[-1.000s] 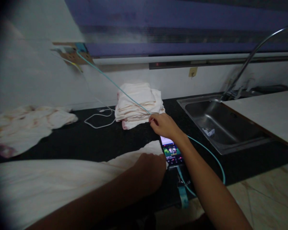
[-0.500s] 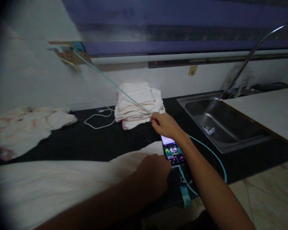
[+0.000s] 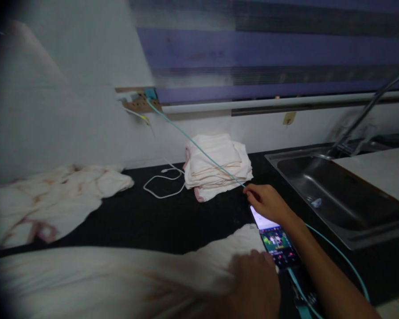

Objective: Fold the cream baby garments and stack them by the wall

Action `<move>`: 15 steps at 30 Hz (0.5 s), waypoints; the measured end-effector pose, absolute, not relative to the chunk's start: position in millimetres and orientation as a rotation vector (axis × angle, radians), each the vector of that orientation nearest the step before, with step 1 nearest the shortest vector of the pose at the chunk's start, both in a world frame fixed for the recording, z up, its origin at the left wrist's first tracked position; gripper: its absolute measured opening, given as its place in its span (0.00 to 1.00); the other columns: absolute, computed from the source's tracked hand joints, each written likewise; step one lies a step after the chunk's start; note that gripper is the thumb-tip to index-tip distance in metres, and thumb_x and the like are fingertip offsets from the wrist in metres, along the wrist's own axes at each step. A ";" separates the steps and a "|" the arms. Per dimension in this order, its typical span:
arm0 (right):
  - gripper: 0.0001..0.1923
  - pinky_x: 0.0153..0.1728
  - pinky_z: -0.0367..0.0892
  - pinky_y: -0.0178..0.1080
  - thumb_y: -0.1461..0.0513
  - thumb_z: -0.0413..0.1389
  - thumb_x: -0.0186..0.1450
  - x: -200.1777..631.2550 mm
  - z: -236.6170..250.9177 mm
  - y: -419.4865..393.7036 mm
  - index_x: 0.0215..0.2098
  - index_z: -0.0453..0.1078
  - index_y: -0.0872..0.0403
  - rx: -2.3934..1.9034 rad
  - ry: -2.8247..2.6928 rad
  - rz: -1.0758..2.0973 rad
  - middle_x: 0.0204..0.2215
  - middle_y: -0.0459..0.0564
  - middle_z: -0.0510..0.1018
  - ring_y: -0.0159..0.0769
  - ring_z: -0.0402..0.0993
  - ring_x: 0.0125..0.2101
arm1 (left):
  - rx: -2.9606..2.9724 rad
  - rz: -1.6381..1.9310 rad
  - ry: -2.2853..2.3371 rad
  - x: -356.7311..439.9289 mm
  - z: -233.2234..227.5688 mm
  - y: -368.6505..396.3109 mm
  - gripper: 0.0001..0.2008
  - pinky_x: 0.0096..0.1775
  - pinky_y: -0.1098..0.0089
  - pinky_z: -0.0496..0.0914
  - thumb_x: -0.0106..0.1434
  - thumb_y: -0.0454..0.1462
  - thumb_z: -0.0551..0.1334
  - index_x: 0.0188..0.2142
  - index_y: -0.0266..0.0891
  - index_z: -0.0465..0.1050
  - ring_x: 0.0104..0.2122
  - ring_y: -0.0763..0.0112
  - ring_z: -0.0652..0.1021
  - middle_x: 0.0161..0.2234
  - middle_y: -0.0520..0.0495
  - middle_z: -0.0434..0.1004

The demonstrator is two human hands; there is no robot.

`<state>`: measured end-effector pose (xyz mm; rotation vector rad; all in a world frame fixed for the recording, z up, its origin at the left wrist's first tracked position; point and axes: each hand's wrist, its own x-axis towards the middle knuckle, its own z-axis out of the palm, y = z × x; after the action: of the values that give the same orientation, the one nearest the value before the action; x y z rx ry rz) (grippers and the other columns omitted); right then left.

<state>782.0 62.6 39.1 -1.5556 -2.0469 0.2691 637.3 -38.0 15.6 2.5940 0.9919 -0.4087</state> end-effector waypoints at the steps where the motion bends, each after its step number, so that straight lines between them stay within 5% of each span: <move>1: 0.15 0.29 0.62 0.38 0.59 0.49 0.71 781.4 38.2 62.4 0.42 0.78 0.52 -1.561 -2.044 0.273 0.24 0.47 0.78 0.39 0.72 0.24 | 2.540 -0.412 1.072 638.8 9.9 -39.7 0.24 0.38 0.47 0.77 0.67 0.30 0.53 0.59 0.29 0.75 0.40 0.43 0.83 0.44 0.23 0.81; 8: 0.13 0.29 0.63 0.38 0.60 0.51 0.70 779.8 32.4 63.1 0.43 0.78 0.51 -1.533 -2.061 0.275 0.25 0.47 0.79 0.37 0.73 0.24 | 2.659 -0.251 1.296 629.5 -10.7 -68.4 0.25 0.42 0.48 0.76 0.70 0.34 0.54 0.65 0.35 0.71 0.43 0.46 0.81 0.55 0.25 0.77; 11: 0.14 0.28 0.62 0.36 0.60 0.51 0.71 775.2 34.4 64.1 0.42 0.79 0.53 -1.474 -2.017 0.282 0.24 0.46 0.78 0.34 0.72 0.23 | 2.876 0.099 1.251 615.9 -5.5 -78.3 0.20 0.41 0.54 0.76 0.70 0.34 0.54 0.58 0.35 0.76 0.42 0.52 0.80 0.47 0.31 0.79; 15: 0.13 0.30 0.62 0.35 0.61 0.52 0.70 747.3 58.1 53.5 0.43 0.79 0.54 -1.350 -2.023 0.314 0.27 0.47 0.80 0.34 0.73 0.25 | 2.731 -0.017 1.253 601.1 21.8 -77.1 0.15 0.39 0.54 0.76 0.69 0.36 0.58 0.52 0.37 0.77 0.40 0.52 0.80 0.43 0.35 0.77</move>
<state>747.3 53.5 58.1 -1.3496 -2.0231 0.3144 601.1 -77.1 21.8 2.7313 1.2529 -0.0170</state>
